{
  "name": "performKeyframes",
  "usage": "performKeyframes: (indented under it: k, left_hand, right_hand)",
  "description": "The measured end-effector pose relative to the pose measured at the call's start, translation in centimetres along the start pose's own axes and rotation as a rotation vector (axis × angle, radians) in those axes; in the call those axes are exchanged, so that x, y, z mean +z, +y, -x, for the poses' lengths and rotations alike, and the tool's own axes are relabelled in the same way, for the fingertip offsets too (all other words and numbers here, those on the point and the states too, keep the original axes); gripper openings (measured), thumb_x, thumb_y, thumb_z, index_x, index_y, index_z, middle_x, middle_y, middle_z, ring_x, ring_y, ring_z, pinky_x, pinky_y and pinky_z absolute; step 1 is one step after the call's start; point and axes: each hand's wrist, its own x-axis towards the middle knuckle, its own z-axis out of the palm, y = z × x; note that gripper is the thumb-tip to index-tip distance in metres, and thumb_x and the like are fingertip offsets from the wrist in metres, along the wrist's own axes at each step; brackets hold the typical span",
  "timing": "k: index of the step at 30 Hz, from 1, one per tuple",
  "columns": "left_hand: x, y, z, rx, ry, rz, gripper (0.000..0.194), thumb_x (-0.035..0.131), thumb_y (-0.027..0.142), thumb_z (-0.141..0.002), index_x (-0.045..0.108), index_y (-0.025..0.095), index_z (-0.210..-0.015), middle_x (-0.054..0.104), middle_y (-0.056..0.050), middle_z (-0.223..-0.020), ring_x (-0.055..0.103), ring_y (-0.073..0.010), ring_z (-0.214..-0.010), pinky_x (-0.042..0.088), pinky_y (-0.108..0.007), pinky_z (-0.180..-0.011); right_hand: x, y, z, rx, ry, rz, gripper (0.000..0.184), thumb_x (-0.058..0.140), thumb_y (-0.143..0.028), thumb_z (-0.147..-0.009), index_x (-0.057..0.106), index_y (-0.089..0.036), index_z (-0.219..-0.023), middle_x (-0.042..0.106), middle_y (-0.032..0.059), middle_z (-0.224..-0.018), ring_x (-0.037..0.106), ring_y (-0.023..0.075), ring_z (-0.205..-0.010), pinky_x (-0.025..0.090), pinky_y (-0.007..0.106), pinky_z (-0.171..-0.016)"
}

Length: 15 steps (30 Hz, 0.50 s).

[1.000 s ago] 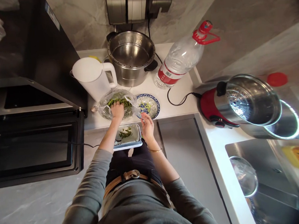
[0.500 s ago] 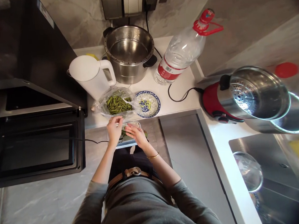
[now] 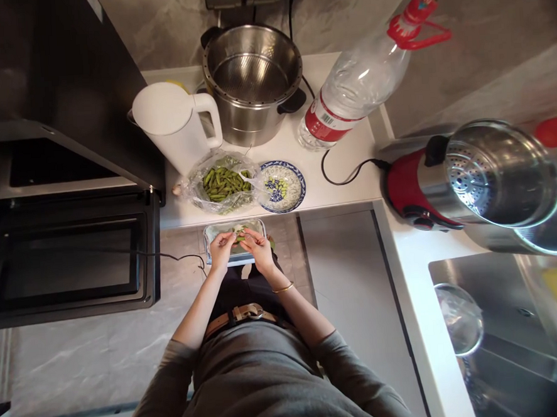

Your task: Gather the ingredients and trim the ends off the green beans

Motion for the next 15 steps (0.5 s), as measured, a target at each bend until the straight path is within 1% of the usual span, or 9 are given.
performKeyframes:
  k: [1,3,5,7,9,11,15]
  left_hand:
    - [-0.1,-0.1,-0.2,0.019,0.017,-0.064,0.030,0.069,0.045,-0.078,0.068,0.016,-0.082,0.074,-0.007,-0.083,0.070,-0.0186,-0.077,0.057,-0.032,-0.071]
    - [-0.5,0.0,-0.5,0.117,0.009,-0.248,0.022,0.065,0.037,-0.083,0.070,0.017,-0.086,0.074,-0.008,-0.090,0.070,-0.0202,-0.085,0.056,-0.034,-0.078]
    - [-1.0,0.4,-0.6,0.256,-0.068,-0.438,0.017,0.061,0.030,-0.086,0.072,0.018,-0.094,0.074,-0.009,-0.102,0.068,-0.0217,-0.098,0.053,-0.036,-0.088]
    - [-1.2,0.9,-0.4,0.373,-0.191,-0.587,0.020,0.059,0.028,-0.089,0.071,0.021,-0.104,0.072,-0.009,-0.110,0.066,-0.0221,-0.105,0.051,-0.036,-0.093]
    - [-1.2,1.4,-0.1,0.459,-0.293,-0.714,0.020,0.058,0.028,-0.091,0.070,0.023,-0.106,0.072,-0.008,-0.108,0.065,-0.0220,-0.105,0.051,-0.035,-0.094]
    - [-0.9,1.6,0.2,0.517,-0.339,-0.834,0.017,0.058,0.028,-0.092,0.069,0.023,-0.104,0.072,-0.007,-0.102,0.066,-0.0219,-0.102,0.051,-0.034,-0.092]
    - [-0.3,1.3,0.3,0.585,-0.312,-0.984,0.014,0.054,0.027,-0.095,0.066,0.020,-0.099,0.070,-0.008,-0.099,0.066,-0.0216,-0.099,0.051,-0.031,-0.087]
  right_hand:
    - [-0.3,0.1,-0.1,-0.016,0.022,0.015,0.038,0.085,-0.037,-0.062,0.073,-0.023,-0.094,0.075,0.0026,-0.087,0.072,0.0169,-0.083,0.059,0.035,-0.087]
    - [-1.0,0.2,-0.4,-0.028,0.051,0.041,0.038,0.085,-0.037,-0.062,0.072,-0.023,-0.095,0.075,0.0027,-0.087,0.072,0.0171,-0.082,0.060,0.035,-0.085]
    - [-1.5,0.1,-0.6,-0.021,0.062,0.062,0.040,0.085,-0.037,-0.062,0.071,-0.022,-0.096,0.075,0.0026,-0.086,0.072,0.0172,-0.079,0.060,0.035,-0.083]
    - [-1.8,-0.1,-0.9,-0.007,0.078,0.072,0.042,0.087,-0.037,-0.061,0.070,-0.021,-0.096,0.076,0.0024,-0.082,0.072,0.0164,-0.075,0.061,0.034,-0.080]
    - [-1.8,-0.4,-1.1,0.016,0.103,0.065,0.045,0.089,-0.037,-0.057,0.070,-0.020,-0.095,0.076,0.0021,-0.077,0.071,0.0149,-0.070,0.061,0.031,-0.076]
    - [-1.6,-0.7,-1.2,0.040,0.116,0.050,0.045,0.090,-0.036,-0.054,0.070,-0.019,-0.091,0.076,0.0023,-0.075,0.070,0.0138,-0.067,0.061,0.028,-0.073]
    - [-1.1,-0.9,-1.1,0.049,0.099,-0.008,0.037,0.090,-0.036,-0.055,0.071,-0.019,-0.082,0.076,0.0013,-0.078,0.069,0.0111,-0.065,0.060,0.024,-0.071]
